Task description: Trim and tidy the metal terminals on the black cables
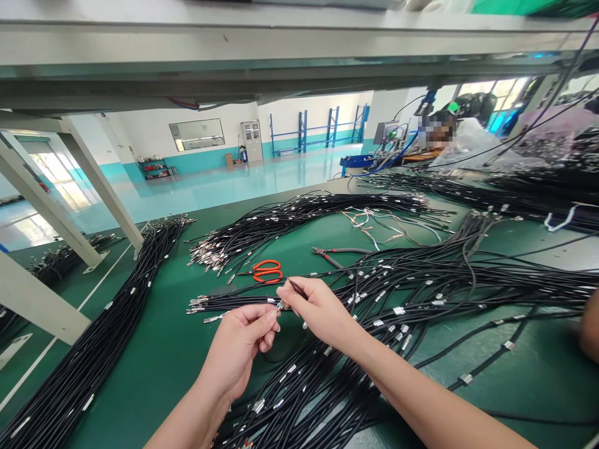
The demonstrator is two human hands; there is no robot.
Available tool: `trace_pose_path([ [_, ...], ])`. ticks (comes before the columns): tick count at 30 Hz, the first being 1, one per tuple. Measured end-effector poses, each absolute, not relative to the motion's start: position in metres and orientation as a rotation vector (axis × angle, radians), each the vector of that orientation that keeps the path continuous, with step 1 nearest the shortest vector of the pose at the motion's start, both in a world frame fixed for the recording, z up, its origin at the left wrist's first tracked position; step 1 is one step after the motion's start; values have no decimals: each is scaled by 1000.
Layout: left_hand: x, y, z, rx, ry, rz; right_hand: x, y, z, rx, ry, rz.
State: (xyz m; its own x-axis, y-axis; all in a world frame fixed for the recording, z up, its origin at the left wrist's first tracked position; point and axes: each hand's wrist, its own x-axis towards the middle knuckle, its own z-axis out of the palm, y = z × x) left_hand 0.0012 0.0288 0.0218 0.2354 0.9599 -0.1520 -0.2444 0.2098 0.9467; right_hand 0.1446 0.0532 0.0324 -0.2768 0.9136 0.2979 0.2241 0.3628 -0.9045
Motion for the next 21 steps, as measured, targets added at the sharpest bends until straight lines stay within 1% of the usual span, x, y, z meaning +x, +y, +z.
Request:
trace_pose_path([
  [12, 1, 30, 20, 943, 934, 1022, 144, 55, 29, -1024, -1692, 1049],
  [21, 0, 32, 20, 906, 912, 1008, 144, 56, 27, -1033, -1704, 1030],
])
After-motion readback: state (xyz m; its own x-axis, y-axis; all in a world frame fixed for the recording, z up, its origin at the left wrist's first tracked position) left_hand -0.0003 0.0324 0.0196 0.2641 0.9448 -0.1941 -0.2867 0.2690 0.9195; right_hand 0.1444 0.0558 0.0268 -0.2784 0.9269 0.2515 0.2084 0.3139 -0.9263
